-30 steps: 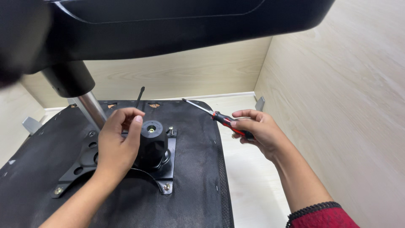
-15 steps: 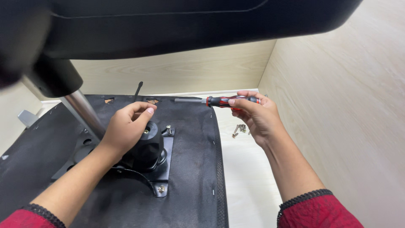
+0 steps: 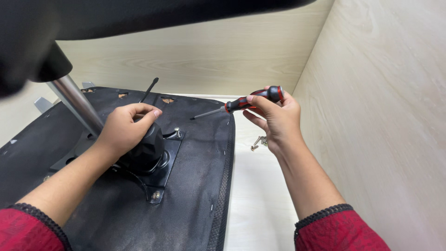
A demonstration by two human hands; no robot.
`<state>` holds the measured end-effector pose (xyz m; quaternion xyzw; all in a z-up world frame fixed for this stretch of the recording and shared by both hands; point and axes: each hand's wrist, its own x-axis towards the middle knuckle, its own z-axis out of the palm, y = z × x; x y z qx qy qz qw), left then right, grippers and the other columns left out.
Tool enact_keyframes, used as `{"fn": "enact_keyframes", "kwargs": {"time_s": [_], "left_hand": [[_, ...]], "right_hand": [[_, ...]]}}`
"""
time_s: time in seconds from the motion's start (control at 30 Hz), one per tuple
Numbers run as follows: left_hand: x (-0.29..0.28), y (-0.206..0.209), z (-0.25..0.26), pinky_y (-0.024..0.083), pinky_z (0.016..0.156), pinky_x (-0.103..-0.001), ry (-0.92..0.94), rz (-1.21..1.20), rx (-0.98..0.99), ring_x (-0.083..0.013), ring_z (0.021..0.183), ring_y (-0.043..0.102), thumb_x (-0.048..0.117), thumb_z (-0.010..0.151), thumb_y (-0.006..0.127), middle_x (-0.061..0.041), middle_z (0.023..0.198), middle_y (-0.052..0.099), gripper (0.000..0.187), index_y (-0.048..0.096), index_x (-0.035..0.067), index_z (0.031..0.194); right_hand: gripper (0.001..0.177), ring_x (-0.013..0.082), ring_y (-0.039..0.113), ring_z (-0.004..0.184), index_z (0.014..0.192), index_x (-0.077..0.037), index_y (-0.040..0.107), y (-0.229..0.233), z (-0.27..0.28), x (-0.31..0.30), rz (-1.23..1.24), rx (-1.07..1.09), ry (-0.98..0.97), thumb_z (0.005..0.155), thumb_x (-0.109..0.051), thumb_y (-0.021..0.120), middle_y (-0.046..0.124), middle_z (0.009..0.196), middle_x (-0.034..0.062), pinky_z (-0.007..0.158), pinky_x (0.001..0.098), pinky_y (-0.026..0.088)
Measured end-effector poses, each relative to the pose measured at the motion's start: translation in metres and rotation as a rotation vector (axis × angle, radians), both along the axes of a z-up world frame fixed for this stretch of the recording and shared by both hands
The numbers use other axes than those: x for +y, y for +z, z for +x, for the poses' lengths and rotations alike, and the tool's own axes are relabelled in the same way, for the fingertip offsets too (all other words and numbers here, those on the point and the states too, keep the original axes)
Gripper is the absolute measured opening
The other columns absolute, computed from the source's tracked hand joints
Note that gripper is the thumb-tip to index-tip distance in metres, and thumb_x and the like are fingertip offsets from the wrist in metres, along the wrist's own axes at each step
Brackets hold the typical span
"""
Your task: The person attaches a black metal bracket to the underside of an office chair seat using a screwdriver and multiple screws. They position the bracket, insert screws, and tighten them sequentially to secure the bracket to the seat.
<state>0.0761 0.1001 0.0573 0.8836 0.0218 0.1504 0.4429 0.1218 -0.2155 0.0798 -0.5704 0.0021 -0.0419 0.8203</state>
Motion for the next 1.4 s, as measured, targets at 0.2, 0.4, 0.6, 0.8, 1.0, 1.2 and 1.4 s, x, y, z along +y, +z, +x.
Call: {"fn": "enact_keyframes", "kwargs": {"time_s": [0.2,0.4,0.6,0.8,1.0,1.2,1.4], "left_hand": [[-0.003,0.011,-0.001,0.055,0.074,-0.029,0.004,0.068,0.044,-0.0155,0.079,0.072,0.023,0.092,0.069,-0.01,0.088,0.079,0.027,0.08,0.005,0.108],[-0.001,0.006,0.002,0.056,0.083,-0.026,-0.062,0.046,-0.015,-0.0134,0.091,0.075,0.02,0.093,0.066,-0.008,0.096,0.081,0.025,0.08,0.003,0.105],[-0.004,0.003,0.002,0.056,0.086,-0.027,-0.011,0.004,0.003,-0.0148,0.093,0.076,0.018,0.093,0.064,-0.009,0.097,0.082,0.025,0.08,0.002,0.105],[-0.006,0.004,0.0,0.056,0.085,-0.027,0.011,0.018,0.018,-0.0152,0.092,0.076,0.018,0.094,0.063,-0.008,0.095,0.081,0.024,0.08,0.003,0.103],[-0.006,0.002,0.0,0.056,0.084,-0.027,-0.002,-0.019,-0.018,-0.0155,0.09,0.076,0.017,0.093,0.064,-0.008,0.093,0.082,0.024,0.08,0.002,0.102],[-0.006,0.001,0.002,0.056,0.084,-0.027,0.021,-0.018,0.002,-0.015,0.09,0.076,0.017,0.093,0.063,-0.007,0.094,0.082,0.024,0.08,0.003,0.102],[-0.005,0.0,0.003,0.056,0.084,-0.027,0.016,-0.024,0.004,-0.0154,0.09,0.076,0.018,0.093,0.063,-0.008,0.094,0.082,0.025,0.08,0.002,0.102]], "right_hand": [[0.029,0.0215,0.076,0.092,0.105,-0.004,0.057,0.008,0.008,0.016,-0.014,-0.183,0.02,0.083,-0.003,0.076,0.07,0.098,0.0097,0.082,0.0406,0.064],[0.03,0.0221,0.078,0.091,0.107,-0.004,0.057,0.018,0.017,0.035,-0.189,-0.338,0.028,0.084,-0.01,0.077,0.067,0.1,0.0092,0.078,0.035,0.065],[0.036,0.0196,0.076,0.091,0.113,-0.005,0.061,0.012,0.022,0.058,-0.426,-0.472,0.05,0.082,-0.012,0.078,0.07,0.103,0.0106,0.076,0.0311,0.065],[0.035,0.019,0.079,0.091,0.113,-0.004,0.062,0.002,0.027,0.073,-0.537,-0.489,0.083,0.085,-0.016,0.079,0.072,0.103,0.0103,0.077,0.0297,0.064],[0.036,0.0181,0.078,0.091,0.111,-0.006,0.063,0.001,0.033,0.08,-0.578,-0.508,0.089,0.082,-0.016,0.081,0.073,0.098,0.0082,0.079,0.0297,0.068],[0.035,0.0179,0.075,0.097,0.11,-0.007,0.064,0.0,0.034,0.082,-0.656,-0.616,0.049,0.082,-0.018,0.083,0.074,0.097,0.0071,0.082,0.0329,0.065],[0.036,0.0182,0.076,0.093,0.108,-0.008,0.065,0.002,0.034,0.083,-0.681,-0.56,0.059,0.08,-0.02,0.083,0.074,0.094,0.0061,0.08,0.0325,0.065]]}}
